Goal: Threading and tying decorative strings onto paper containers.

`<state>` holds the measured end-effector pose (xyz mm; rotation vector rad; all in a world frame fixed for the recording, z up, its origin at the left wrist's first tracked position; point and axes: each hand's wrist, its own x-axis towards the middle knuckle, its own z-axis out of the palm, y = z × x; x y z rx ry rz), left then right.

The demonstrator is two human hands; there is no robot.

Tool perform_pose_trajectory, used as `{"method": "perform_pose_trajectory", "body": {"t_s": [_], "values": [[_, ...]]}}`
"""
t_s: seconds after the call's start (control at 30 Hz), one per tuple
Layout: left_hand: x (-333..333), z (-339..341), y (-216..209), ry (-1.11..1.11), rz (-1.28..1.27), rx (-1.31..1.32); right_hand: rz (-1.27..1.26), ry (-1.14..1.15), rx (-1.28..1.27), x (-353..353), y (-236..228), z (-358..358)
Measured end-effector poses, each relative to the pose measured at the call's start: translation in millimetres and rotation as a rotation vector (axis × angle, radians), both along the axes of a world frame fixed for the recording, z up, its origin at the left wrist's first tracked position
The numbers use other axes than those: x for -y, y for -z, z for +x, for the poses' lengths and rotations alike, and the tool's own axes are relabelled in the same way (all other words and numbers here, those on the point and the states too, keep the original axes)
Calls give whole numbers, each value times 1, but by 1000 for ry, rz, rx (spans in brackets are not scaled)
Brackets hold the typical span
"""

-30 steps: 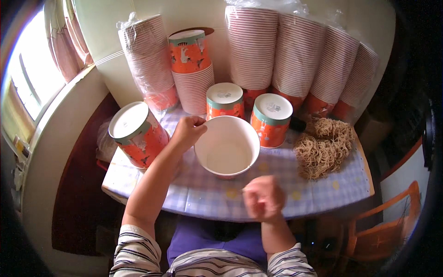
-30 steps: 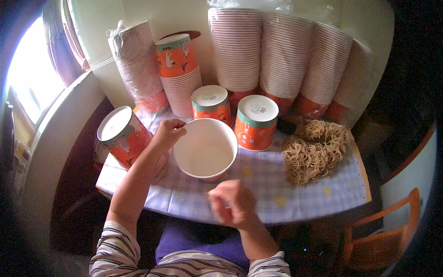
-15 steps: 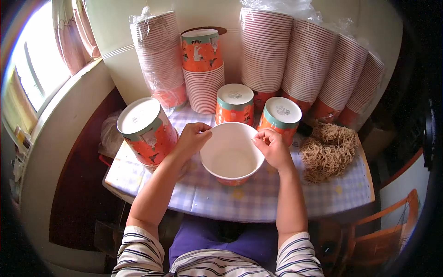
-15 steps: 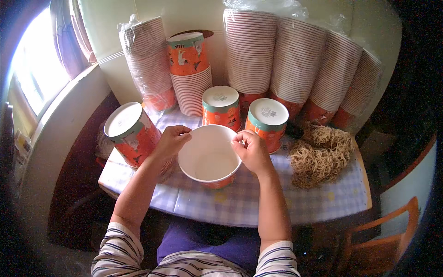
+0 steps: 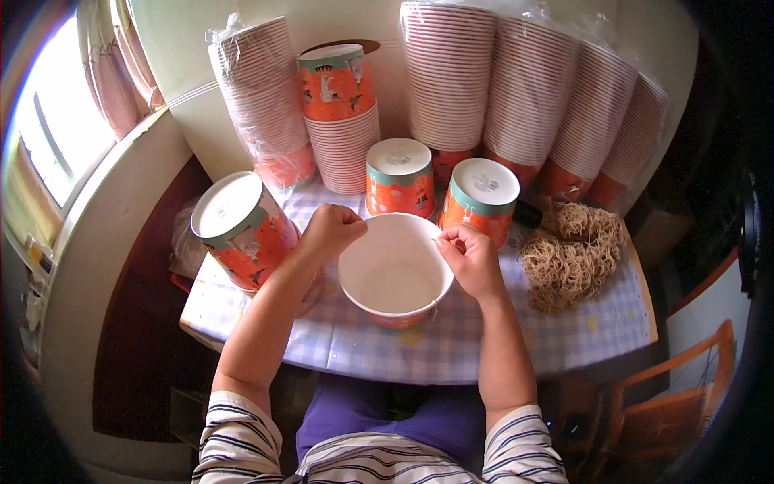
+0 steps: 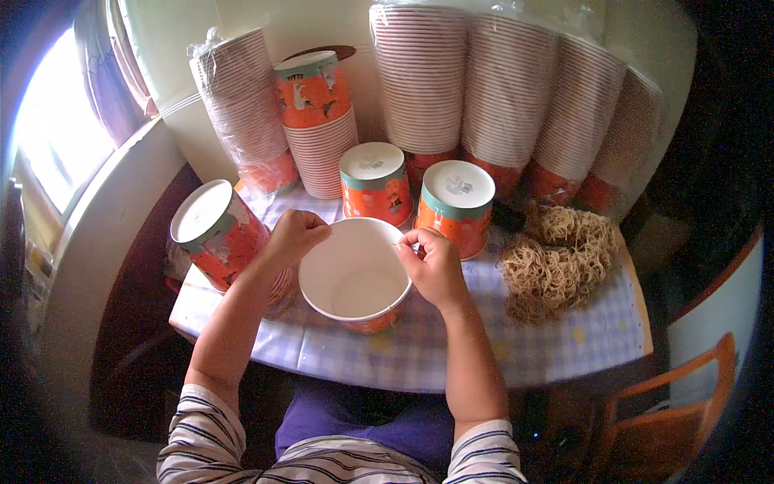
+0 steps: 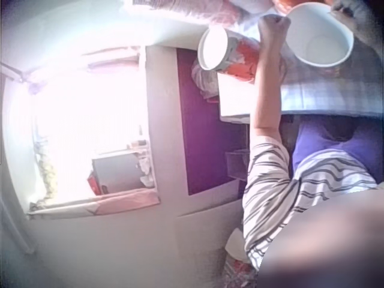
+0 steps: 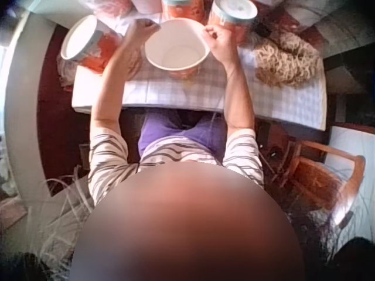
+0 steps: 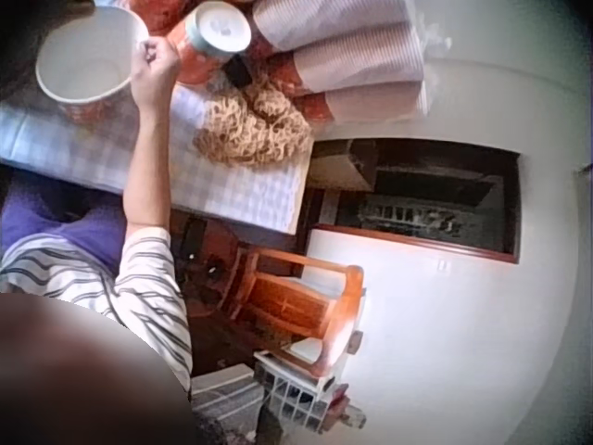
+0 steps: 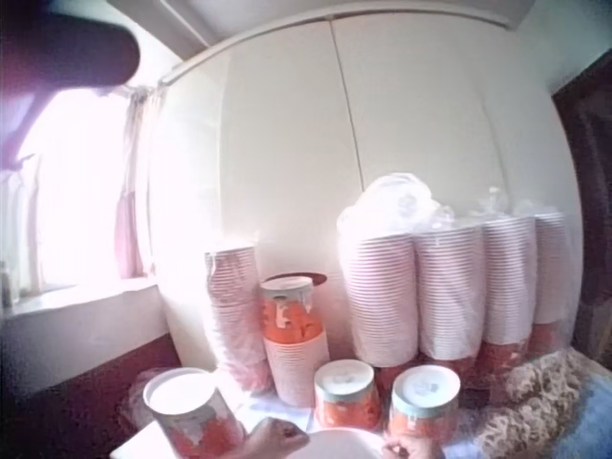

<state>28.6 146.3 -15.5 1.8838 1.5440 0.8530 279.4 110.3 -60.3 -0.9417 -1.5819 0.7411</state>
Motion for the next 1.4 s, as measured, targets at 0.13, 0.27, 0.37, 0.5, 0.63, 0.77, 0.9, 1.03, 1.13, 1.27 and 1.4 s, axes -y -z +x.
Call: {"method": "perform_pose_trajectory", "body": {"t_s": [0.13,0.27,0.37,0.5,0.63,0.77,0.9,1.03,1.13,1.27,1.4], "values": [[-3,2,-5,-17,3,-111,-6,-14,-25,0,1,-2],[-4,0,-5,48,-2,-255,-38,-24,-12,2,-1,-2],[1,-5,-3,93,49,-242,-42,-33,-8,1,0,-1],[14,-4,-8,114,-57,-200,-73,-61,-19,1,0,4],[15,-8,1,9,-33,-102,-76,-85,-7,3,-5,3],[22,-1,-2,3,72,-185,-127,-97,-55,3,-2,2],[24,2,-8,-1,106,-351,-131,-118,-80,2,0,2],[23,1,-7,37,102,-433,-98,-113,-55,3,0,2],[31,2,-11,58,34,-326,-108,-116,-44,3,-2,4],[33,-8,-5,-62,-94,79,-101,-163,-25,0,-4,13],[35,-24,17,-36,13,298,-143,-240,31,-7,-11,26]]}}
